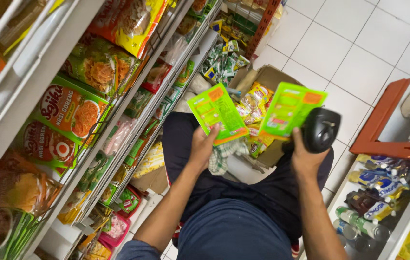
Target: The person scans barcodes on seasoning packets using a handheld scanner, handling packets one by one and placing them into a cardboard box.
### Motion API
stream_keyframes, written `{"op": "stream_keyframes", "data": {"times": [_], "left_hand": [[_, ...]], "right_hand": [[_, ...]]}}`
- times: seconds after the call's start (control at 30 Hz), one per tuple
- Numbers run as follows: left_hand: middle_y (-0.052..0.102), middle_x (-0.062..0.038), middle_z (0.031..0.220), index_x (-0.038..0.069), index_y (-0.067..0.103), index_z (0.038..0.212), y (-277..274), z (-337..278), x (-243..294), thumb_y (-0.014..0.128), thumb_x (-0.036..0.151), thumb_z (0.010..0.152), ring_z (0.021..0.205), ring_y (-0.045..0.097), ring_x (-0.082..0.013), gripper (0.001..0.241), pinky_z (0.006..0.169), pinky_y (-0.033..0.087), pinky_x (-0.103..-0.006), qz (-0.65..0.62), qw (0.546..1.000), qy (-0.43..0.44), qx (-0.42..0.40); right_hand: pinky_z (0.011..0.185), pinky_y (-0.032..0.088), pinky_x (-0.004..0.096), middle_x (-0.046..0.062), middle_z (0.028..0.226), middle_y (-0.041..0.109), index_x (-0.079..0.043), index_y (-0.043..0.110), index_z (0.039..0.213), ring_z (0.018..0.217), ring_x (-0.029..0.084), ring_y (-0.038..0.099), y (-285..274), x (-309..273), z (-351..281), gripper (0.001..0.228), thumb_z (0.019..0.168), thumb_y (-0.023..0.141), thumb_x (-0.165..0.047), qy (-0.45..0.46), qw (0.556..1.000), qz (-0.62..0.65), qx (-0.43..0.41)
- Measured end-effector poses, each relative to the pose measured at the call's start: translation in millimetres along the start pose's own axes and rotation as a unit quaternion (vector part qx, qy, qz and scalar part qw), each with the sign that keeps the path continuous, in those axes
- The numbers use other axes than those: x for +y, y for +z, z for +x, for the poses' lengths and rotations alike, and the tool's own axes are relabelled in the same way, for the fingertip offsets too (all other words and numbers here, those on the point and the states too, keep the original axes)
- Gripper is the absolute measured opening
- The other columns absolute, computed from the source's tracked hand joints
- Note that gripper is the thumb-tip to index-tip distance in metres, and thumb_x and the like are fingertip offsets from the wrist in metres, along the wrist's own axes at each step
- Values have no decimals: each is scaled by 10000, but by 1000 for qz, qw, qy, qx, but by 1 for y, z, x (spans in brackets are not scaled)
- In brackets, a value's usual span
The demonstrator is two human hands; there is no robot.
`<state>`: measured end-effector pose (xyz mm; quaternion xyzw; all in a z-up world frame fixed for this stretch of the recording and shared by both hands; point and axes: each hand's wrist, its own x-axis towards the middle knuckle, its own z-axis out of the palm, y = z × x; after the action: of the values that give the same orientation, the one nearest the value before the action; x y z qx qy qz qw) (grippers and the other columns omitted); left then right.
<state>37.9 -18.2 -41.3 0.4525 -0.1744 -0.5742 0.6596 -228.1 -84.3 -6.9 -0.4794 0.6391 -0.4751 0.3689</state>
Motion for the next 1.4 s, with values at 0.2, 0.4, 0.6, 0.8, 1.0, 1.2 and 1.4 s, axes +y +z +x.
{"op": "stream_keyframes", "data": {"times": [0.2,0.4,0.6,0.8,1.0,1.2,1.4], "left_hand": [[723,-85,1167,-35,677,1238,11,-4,15,677,150,1017,1047,664,-129,288,957,539,-301,116,984,10,-132],[719,-59,1157,0,641,1261,38,-8,18,665,168,1018,1041,667,-117,297,938,552,-293,101,983,45,-146],[695,-94,1199,-28,560,1322,40,-15,23,737,89,938,1087,656,-148,439,955,545,-317,232,958,156,-68],[640,-68,1327,56,455,1450,14,-17,1,672,53,944,1228,615,-141,552,1069,495,-321,10,990,25,-141],[658,-119,1326,-26,522,1416,-6,-16,2,669,20,964,1204,631,-165,477,1041,511,-321,82,982,16,-169],[674,-141,1290,-44,548,1325,-1,-15,11,676,-8,977,1206,654,-187,373,1024,531,-322,134,979,125,-89],[685,-144,1271,-32,540,1346,3,-15,17,664,-23,974,1193,657,-189,393,1026,524,-309,177,969,164,-51]], "right_hand": [[846,538,305,72,1112,658,41,517,1239,957,153,656,6,4,-3,589,877,910,-203,-16,996,-90,12],[880,548,283,47,1116,700,-8,640,1217,972,134,664,31,-3,-26,411,883,836,-145,-27,988,48,-143],[886,547,283,43,1102,678,-1,641,1187,983,116,653,45,-8,-36,369,895,830,-125,-23,979,127,-160],[869,548,289,49,1096,708,-2,650,1178,966,125,671,50,-5,-31,378,868,826,-125,-14,983,34,-178],[847,552,301,59,1064,719,-11,666,1160,937,137,678,54,-21,-33,344,868,818,-113,-15,986,17,-168],[755,539,323,98,944,712,10,649,1099,833,157,678,45,-69,-47,358,834,832,-145,-169,959,-138,-183],[578,534,314,55,696,700,-4,696,942,601,137,655,55,-68,-79,226,866,793,-194,43,925,-77,-369]]}}
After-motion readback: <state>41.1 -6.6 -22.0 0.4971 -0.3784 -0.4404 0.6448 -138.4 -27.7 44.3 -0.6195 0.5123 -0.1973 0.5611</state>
